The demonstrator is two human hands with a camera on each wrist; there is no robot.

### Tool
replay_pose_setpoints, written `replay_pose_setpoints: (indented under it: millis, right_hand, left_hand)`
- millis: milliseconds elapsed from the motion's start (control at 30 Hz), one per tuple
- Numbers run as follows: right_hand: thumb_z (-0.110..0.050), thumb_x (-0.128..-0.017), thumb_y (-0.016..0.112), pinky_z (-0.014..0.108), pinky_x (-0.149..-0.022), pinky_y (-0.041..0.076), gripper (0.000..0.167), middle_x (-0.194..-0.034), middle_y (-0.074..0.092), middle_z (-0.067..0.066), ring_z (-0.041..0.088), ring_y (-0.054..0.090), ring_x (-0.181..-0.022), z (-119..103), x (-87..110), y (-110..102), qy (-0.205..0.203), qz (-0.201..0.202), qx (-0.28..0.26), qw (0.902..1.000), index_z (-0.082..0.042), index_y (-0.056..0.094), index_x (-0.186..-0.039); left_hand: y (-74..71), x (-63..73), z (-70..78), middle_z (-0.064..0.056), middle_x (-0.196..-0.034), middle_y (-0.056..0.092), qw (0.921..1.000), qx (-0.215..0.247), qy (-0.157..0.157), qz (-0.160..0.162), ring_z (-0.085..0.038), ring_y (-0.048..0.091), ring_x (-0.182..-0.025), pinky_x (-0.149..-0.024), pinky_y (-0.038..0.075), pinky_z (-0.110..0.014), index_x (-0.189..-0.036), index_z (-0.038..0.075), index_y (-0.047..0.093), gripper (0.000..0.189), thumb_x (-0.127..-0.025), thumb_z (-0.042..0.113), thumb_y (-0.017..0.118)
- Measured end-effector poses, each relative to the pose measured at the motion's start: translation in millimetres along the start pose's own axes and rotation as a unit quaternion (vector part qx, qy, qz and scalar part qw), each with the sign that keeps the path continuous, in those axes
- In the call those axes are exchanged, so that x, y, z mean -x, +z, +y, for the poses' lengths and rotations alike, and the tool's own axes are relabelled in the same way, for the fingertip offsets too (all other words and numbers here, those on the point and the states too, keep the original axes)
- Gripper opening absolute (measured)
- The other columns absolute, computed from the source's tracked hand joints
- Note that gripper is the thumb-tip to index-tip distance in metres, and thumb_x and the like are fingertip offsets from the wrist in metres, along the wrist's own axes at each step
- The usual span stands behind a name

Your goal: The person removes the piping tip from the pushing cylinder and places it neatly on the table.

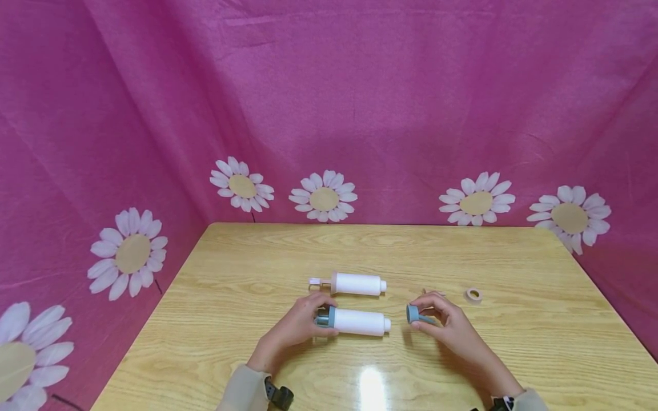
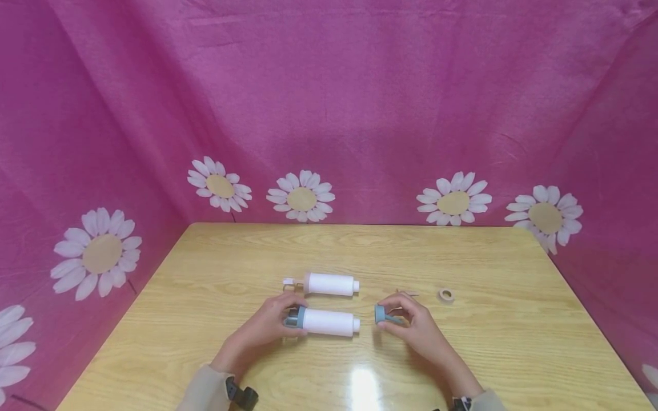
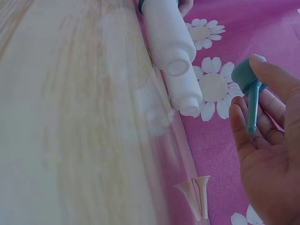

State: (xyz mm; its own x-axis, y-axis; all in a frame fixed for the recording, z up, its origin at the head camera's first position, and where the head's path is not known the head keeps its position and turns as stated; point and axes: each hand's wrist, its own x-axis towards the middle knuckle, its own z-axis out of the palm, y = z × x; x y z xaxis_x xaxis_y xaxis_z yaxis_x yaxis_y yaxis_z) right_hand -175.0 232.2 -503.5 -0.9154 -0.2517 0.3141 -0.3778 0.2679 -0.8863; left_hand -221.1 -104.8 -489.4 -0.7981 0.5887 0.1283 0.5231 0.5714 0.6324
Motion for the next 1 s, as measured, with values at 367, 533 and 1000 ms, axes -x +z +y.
replay_pose_setpoints:
  millis: [367,533,1000]
  right_hand:
    - [-0.006,-0.087,0.071,0.014,-0.087,0.051,0.030,-0.107,0.059,-0.015,-0.002,0.058,-0.098,-2,0.3,-1,0.017,-0.005,-0.003,0.9998,-0.004,0.061,-0.115]
    - [-0.005,-0.087,0.071,0.014,-0.087,0.051,0.029,-0.107,0.059,-0.013,-0.002,0.059,-0.098,-2,-0.2,0,0.011,-0.006,0.003,0.9999,-0.002,0.062,-0.115]
    - [-0.005,-0.086,0.072,0.017,-0.087,0.053,0.029,-0.106,0.061,-0.009,-0.001,0.059,-0.097,1,-6.8,7,-0.002,-0.007,0.007,0.9999,-0.005,0.063,-0.113]
  left_hand:
    - [0.2,-0.4,-1.9,-0.006,-0.120,0.064,0.9999,-0.001,0.003,-0.013,-0.021,0.060,-0.103,-0.086,0.050,-0.027,-0.120,0.007,0.062,0.053,-0.076,0.026,0.084]
    - [0.6,1.1,-1.4,-0.007,-0.120,0.063,0.9999,0.003,-0.006,-0.010,-0.022,0.062,-0.106,-0.090,0.052,-0.029,-0.125,0.006,0.060,0.058,-0.076,0.028,0.084]
    - [7.7,-2.4,13.8,-0.006,-0.127,0.064,0.9851,0.013,0.070,0.156,-0.023,0.060,-0.123,-0.101,0.052,-0.039,-0.125,0.008,0.062,0.055,-0.077,0.022,0.084]
